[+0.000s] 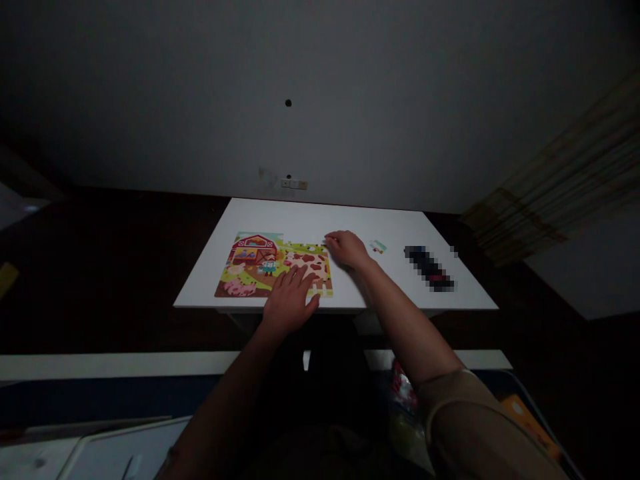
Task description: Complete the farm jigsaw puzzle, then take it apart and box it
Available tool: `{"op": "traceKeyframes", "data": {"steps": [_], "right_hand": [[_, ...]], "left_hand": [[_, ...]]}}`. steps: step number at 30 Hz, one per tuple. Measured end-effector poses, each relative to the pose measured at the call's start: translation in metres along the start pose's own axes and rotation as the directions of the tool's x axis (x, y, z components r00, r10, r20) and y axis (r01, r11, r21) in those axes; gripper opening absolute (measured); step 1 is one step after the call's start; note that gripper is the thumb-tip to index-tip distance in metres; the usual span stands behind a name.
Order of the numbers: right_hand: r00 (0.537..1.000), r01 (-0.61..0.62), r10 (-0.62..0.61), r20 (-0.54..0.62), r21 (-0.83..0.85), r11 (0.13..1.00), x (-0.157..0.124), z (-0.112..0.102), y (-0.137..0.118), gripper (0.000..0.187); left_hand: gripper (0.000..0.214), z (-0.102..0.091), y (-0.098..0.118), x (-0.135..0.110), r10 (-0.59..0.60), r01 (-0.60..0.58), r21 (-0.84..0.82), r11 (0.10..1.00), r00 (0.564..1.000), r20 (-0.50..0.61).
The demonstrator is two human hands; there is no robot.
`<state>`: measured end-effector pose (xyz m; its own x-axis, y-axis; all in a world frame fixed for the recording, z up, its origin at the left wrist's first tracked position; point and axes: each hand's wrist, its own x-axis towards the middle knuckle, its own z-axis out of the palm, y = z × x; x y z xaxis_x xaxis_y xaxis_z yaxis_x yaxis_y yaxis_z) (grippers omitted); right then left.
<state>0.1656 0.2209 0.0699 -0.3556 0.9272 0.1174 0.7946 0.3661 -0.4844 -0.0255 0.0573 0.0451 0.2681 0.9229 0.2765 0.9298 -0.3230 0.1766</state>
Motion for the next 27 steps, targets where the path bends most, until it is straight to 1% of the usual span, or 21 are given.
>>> {"op": "traceKeyframes", "data": {"steps": [3,6,9,11,14,19,21,24,25,27], "right_hand": [[0.986,-0.079,0.076,-0.151,-0.011,0.997,-0.004,-0.025,0.023,0.030],[0.975,-0.131,0.129,-0.179,0.002,0.991,-0.013,-0.051,0.051,0.032],[0.965,-0.179,0.173,-0.196,-0.012,0.984,-0.027,-0.064,0.075,0.031],[0.957,-0.199,0.190,-0.220,-0.024,0.980,-0.036,-0.066,0.088,0.031],[0.944,-0.227,0.210,-0.253,-0.037,0.973,-0.047,-0.062,0.103,0.033],[0.902,-0.321,0.295,-0.316,-0.032,0.947,-0.057,-0.064,0.124,0.051],[0.890,-0.344,0.316,-0.330,-0.028,0.939,-0.059,-0.067,0.131,0.051],[0.899,-0.338,0.309,-0.311,-0.043,0.940,-0.059,-0.069,0.136,0.044],[0.908,-0.327,0.298,-0.295,-0.055,0.943,-0.058,-0.069,0.136,0.044],[0.927,-0.308,0.278,-0.253,-0.089,0.947,-0.054,-0.065,0.134,0.051]], "left_hand": [[0.049,-0.001,0.001,0.001,0.004,-0.004,-0.002,1.000,1.000,0.004],[0.048,-0.001,0.001,0.001,0.003,-0.003,0.000,1.000,1.000,0.006],[0.047,0.000,0.002,0.002,0.000,0.000,0.007,1.000,1.000,0.004],[0.048,0.001,0.003,0.002,0.003,-0.003,0.017,1.000,1.000,0.007],[0.047,0.001,0.003,0.003,0.013,-0.014,0.036,0.999,1.000,0.019],[0.047,0.004,0.002,0.005,0.022,-0.023,0.034,0.999,0.999,0.026],[0.047,0.006,0.001,0.006,0.031,-0.032,0.026,0.999,0.999,0.024],[0.046,0.008,0.000,0.007,0.039,-0.040,0.020,0.999,0.999,0.016],[0.046,0.008,0.000,0.008,0.041,-0.041,0.017,0.999,0.999,0.013],[0.045,0.009,0.000,0.008,0.040,-0.040,0.010,0.999,0.999,0.009]]}}
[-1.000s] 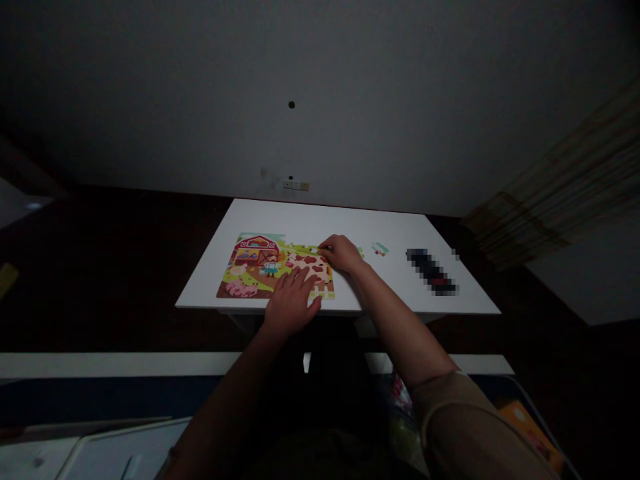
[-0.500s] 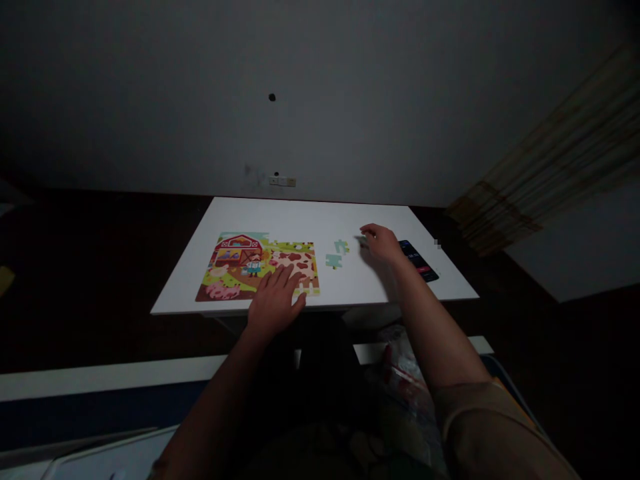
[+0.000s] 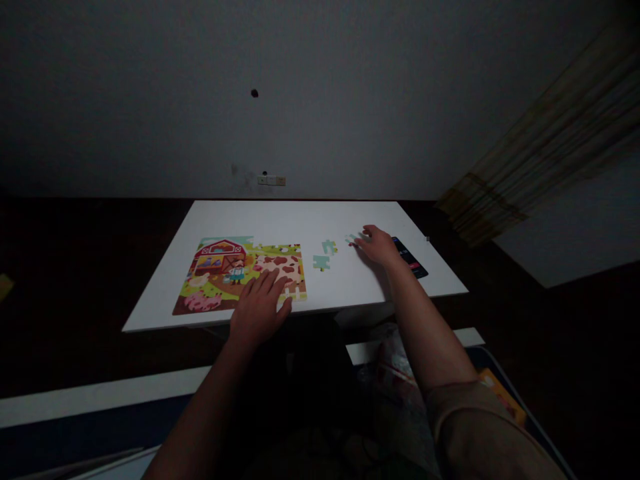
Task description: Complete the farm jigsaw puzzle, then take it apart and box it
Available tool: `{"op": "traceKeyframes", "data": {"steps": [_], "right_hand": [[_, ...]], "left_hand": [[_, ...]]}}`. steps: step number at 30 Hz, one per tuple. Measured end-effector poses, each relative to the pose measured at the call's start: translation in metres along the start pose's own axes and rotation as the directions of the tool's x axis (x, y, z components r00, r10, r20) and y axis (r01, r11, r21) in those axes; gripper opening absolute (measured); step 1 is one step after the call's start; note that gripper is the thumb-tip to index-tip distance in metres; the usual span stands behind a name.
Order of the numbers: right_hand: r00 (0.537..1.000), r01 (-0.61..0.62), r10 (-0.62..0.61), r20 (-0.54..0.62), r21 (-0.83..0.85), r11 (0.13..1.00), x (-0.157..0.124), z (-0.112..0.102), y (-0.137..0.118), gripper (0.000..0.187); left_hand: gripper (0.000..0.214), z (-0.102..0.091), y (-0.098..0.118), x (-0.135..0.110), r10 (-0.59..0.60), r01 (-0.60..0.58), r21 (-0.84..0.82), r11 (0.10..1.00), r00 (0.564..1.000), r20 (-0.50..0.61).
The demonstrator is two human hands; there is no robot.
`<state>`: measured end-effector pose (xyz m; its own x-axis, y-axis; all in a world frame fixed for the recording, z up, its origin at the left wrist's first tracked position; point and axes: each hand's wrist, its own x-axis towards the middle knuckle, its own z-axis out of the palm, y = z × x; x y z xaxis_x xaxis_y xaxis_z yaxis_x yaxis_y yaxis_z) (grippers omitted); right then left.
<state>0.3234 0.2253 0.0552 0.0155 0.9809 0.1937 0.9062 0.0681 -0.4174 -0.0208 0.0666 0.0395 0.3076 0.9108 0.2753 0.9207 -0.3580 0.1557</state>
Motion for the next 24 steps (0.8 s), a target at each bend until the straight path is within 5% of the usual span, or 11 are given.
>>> {"op": "traceKeyframes", "data": {"steps": [7,12,18,24], "right_hand": [[0.992,0.057,-0.047,0.115,-0.088,0.994,0.009,0.017,-0.014,0.050],[0.996,0.075,-0.080,0.026,0.137,0.988,0.017,0.019,-0.027,0.037],[0.971,0.175,-0.233,0.045,0.527,0.832,0.024,0.049,-0.098,0.028],[0.936,0.275,-0.340,0.087,0.418,0.866,0.032,0.089,-0.145,0.025]], "left_hand": [[0.045,0.001,0.000,0.000,-0.014,0.014,-0.003,1.000,1.000,-0.002],[0.045,0.001,0.000,-0.001,-0.022,0.022,-0.009,1.000,1.000,-0.005],[0.045,-0.003,0.000,-0.003,-0.027,0.026,-0.032,0.999,1.000,-0.002],[0.046,-0.004,-0.002,-0.006,-0.040,0.039,-0.047,0.998,0.999,-0.007]]}}
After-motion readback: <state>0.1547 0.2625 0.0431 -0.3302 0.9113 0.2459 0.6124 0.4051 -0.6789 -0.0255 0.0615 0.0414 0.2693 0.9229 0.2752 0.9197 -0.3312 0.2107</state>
